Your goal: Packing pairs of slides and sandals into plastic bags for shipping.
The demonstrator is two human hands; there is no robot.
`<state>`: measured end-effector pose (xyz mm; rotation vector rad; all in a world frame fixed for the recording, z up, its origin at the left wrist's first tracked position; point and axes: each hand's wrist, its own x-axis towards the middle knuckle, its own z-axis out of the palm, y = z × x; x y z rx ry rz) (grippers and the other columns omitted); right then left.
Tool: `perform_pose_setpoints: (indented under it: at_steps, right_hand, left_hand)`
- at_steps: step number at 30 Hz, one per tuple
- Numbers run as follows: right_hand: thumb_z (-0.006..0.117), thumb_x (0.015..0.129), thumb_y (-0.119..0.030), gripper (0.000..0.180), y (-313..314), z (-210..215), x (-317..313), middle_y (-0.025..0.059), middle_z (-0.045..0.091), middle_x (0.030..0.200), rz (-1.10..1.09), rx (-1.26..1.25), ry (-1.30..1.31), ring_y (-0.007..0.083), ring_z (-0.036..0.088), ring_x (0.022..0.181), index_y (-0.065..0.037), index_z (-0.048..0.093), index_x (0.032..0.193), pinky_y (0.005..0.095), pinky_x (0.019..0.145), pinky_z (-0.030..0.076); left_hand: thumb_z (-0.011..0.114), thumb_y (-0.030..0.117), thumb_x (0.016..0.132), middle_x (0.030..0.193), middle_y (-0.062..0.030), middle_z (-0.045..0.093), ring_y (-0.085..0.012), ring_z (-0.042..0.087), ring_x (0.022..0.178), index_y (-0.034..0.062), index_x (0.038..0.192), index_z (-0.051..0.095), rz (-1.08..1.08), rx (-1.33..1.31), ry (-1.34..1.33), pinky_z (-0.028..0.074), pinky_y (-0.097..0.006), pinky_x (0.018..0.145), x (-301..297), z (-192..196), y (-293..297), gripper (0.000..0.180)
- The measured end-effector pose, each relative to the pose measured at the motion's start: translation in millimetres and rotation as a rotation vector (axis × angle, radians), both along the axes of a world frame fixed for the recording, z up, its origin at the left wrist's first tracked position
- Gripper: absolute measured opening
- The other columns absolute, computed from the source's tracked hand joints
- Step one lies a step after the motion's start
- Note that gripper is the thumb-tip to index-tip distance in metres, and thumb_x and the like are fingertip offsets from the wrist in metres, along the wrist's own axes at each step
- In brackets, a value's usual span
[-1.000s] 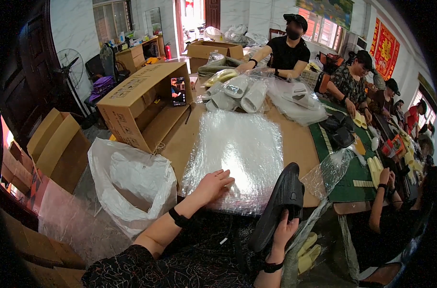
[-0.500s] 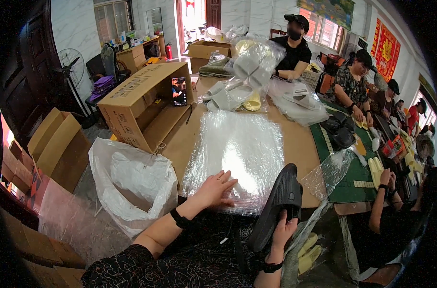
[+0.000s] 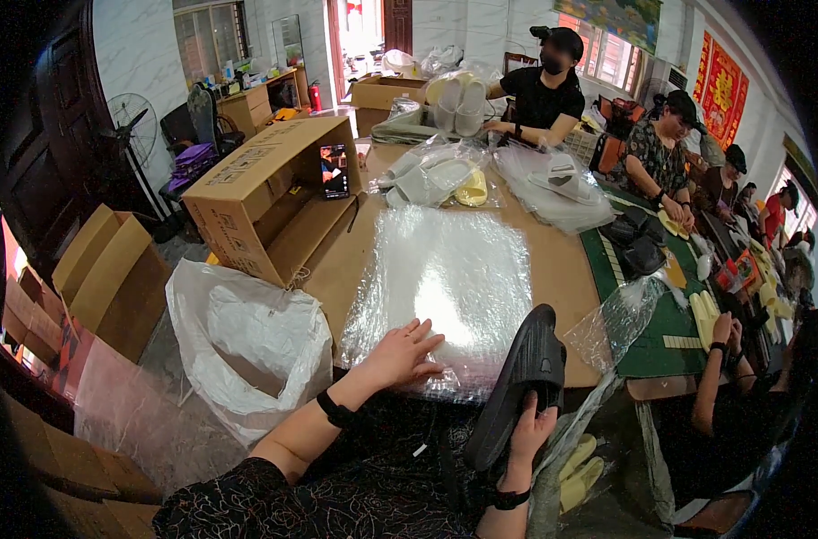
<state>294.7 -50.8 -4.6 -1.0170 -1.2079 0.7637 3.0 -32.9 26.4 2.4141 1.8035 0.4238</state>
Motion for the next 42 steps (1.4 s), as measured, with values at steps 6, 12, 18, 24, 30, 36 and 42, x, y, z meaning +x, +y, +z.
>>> perform_pose_setpoints:
  at_steps: [6,12,18,24,30,36,42]
  right_hand:
    - [0.056,0.099,-0.012,0.02,2.1,-2.3,0.0,0.0042,0.06,0.1,0.009,0.003,0.052,0.0133,0.053,0.089,0.005,0.055,0.11,0.0274,0.078,0.043]
    - [0.057,0.099,-0.012,0.019,3.5,-4.7,2.7,0.0046,0.06,0.101,0.011,-0.01,-0.003,0.0139,0.053,0.089,0.004,0.056,0.11,0.0278,0.08,0.043]
    - [0.056,0.099,-0.013,0.019,2.1,-7.5,3.5,0.0045,0.06,0.099,0.004,-0.069,-0.008,0.0142,0.053,0.087,0.004,0.056,0.109,0.0274,0.078,0.044]
    - [0.056,0.099,-0.013,0.021,4.4,-13.2,4.0,0.0049,0.061,0.101,0.016,-0.018,-0.002,0.0143,0.053,0.087,0.004,0.056,0.112,0.0276,0.078,0.043]
    - [0.057,0.099,-0.014,0.023,3.9,-15.3,4.0,0.0059,0.06,0.103,0.019,-0.006,0.016,0.0143,0.054,0.089,0.005,0.055,0.113,0.0278,0.078,0.043]
    - [0.056,0.1,-0.014,0.025,2.8,-14.6,3.0,0.006,0.06,0.104,0.028,-0.039,0.015,0.0147,0.054,0.089,0.006,0.054,0.114,0.0278,0.078,0.043]
    - [0.055,0.1,-0.013,0.025,3.5,-12.1,1.0,0.0065,0.061,0.105,0.025,-0.021,0.027,0.0149,0.055,0.09,0.006,0.054,0.115,0.0287,0.079,0.044]
  left_hand:
    - [0.05,0.044,0.097,0.141,-0.018,0.048,-0.0377,0.046,0.131,0.0144,0.132,0.057,0.03,0.046,-0.097,0.041,-0.047,0.102,0.0,-5.1,2.4,0.047]
    - [0.054,0.031,0.097,0.128,-0.0184,0.059,-0.0403,0.054,0.12,0.0121,0.135,0.053,0.071,0.116,-0.318,0.046,-0.045,0.1,-0.9,-4.8,6.9,0.042]
    - [0.064,0.04,0.09,0.132,-0.0212,0.055,-0.0418,0.049,0.125,0.0111,0.134,0.053,0.022,0.053,-0.268,0.044,-0.046,0.103,-2.7,2.6,4.5,0.054]
    - [0.073,0.063,0.072,0.14,-0.0255,0.047,-0.0468,0.039,0.134,0.0122,0.133,0.056,0.08,-0.056,-0.172,0.04,-0.049,0.107,9.4,0.3,3.2,0.081]
    - [0.074,0.067,0.07,0.139,-0.029,0.045,-0.0512,0.038,0.132,0.0071,0.13,0.054,0.125,-0.12,-0.094,0.039,-0.051,0.107,21.6,8.1,7.7,0.087]
    - [0.067,0.072,0.072,0.142,-0.0361,0.038,-0.0565,0.033,0.133,0.0011,0.134,0.047,0.138,-0.162,0.071,0.034,-0.052,0.11,32.4,13.1,7.1,0.097]
    - [0.058,0.06,0.086,0.141,-0.0383,0.037,-0.0563,0.034,0.133,0.0003,0.135,0.047,0.135,-0.126,0.037,0.033,-0.05,0.112,29.7,7.3,4.9,0.077]
